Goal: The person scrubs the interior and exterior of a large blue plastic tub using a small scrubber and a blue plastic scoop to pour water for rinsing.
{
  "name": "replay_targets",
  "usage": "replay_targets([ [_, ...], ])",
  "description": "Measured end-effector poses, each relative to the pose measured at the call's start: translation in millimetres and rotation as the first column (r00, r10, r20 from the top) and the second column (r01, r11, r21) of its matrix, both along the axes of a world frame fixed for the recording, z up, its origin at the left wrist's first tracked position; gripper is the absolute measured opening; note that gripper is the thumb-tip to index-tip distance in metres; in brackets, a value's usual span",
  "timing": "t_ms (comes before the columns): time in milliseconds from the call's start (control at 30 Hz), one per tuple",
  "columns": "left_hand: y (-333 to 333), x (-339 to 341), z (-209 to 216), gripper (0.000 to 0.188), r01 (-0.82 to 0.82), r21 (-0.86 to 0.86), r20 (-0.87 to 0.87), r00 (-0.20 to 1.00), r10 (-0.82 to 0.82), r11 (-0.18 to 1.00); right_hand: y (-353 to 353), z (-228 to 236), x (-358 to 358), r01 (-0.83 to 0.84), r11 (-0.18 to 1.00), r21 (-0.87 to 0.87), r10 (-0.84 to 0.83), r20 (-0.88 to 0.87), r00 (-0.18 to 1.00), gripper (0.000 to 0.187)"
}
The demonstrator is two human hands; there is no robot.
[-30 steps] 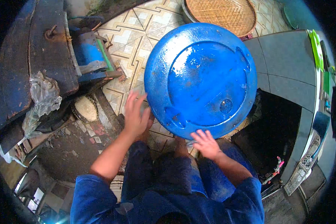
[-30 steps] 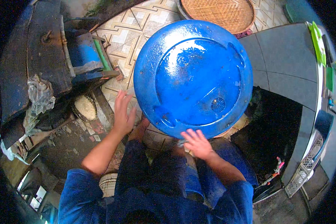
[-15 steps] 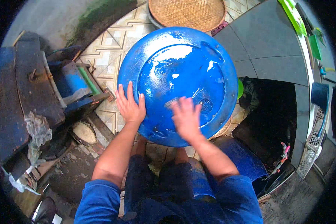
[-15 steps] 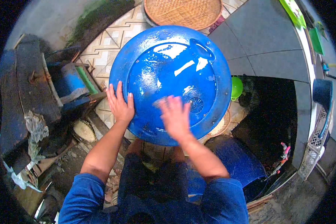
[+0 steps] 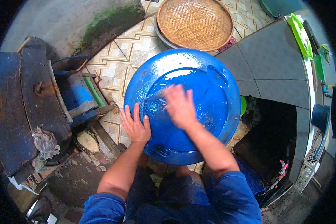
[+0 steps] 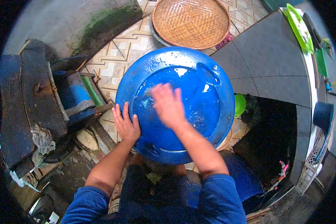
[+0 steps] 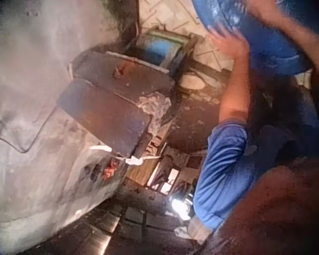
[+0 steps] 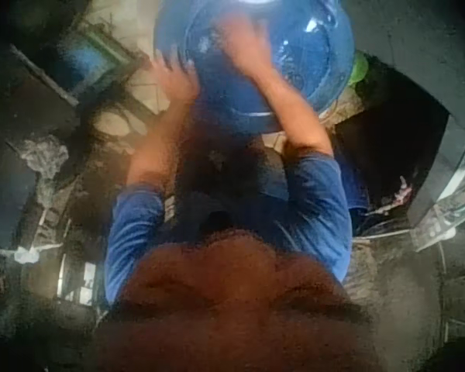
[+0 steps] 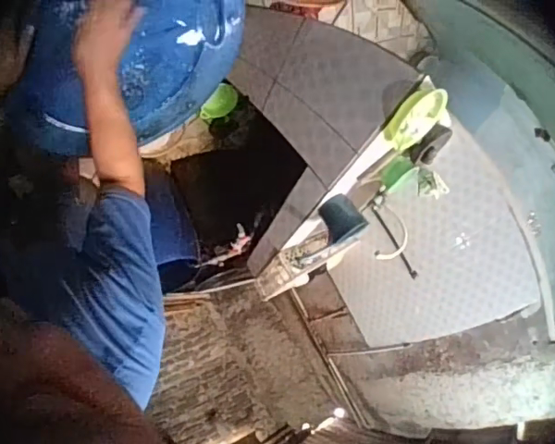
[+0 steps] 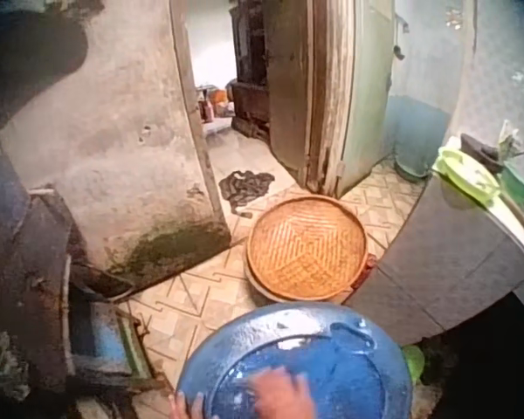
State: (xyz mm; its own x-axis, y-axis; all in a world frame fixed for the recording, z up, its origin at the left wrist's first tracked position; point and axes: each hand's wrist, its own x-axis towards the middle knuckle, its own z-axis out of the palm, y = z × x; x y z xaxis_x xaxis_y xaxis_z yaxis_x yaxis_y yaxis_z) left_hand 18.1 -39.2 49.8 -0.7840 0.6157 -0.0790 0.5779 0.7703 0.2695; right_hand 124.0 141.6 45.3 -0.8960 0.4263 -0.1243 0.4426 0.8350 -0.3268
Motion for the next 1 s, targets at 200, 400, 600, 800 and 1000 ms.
replay_targets([
  [200, 3.3, 4.8, 1.6, 0.066, 0.008, -0.004, 0.028, 1.000, -0.007, 1.000, 92.3, -8.0, 8.5, 0.665, 0.735, 0.135, -0.651, -0.133, 0.747, 0.060],
  [400, 4.1, 3.2, -1.1, 0.068, 0.013, -0.031, 0.027, 1.000, -0.012, 0.999, 16.7, -4.6, -119.0, 0.064, 0.998, -0.016, -0.066, -0.242, 0.968, 0.056],
  [600, -1.9, -0.4, -2.8, 0.069, 0.014, 0.003, 0.029, 0.999, -0.014, 1.000, 112.3, -5.3, -118.7, 0.274, 0.946, 0.173, -0.243, -0.182, 0.953, 0.041],
  [800, 6.0, 4.2, -1.0, 0.068, 0.024, -0.015, 0.006, 1.000, -0.024, 1.000, 214.0, -4.4, 38.9, 0.651, 0.740, 0.172, -0.670, 0.094, 0.736, 0.043],
  [1000, 8.4, 6.0, -1.9, 0.063, 0.028, 0.007, -0.019, 0.999, -0.027, 1.000, 131.5, -41.4, 227.6, 0.777, 0.620, 0.112, -0.757, -0.175, 0.629, 0.052],
])
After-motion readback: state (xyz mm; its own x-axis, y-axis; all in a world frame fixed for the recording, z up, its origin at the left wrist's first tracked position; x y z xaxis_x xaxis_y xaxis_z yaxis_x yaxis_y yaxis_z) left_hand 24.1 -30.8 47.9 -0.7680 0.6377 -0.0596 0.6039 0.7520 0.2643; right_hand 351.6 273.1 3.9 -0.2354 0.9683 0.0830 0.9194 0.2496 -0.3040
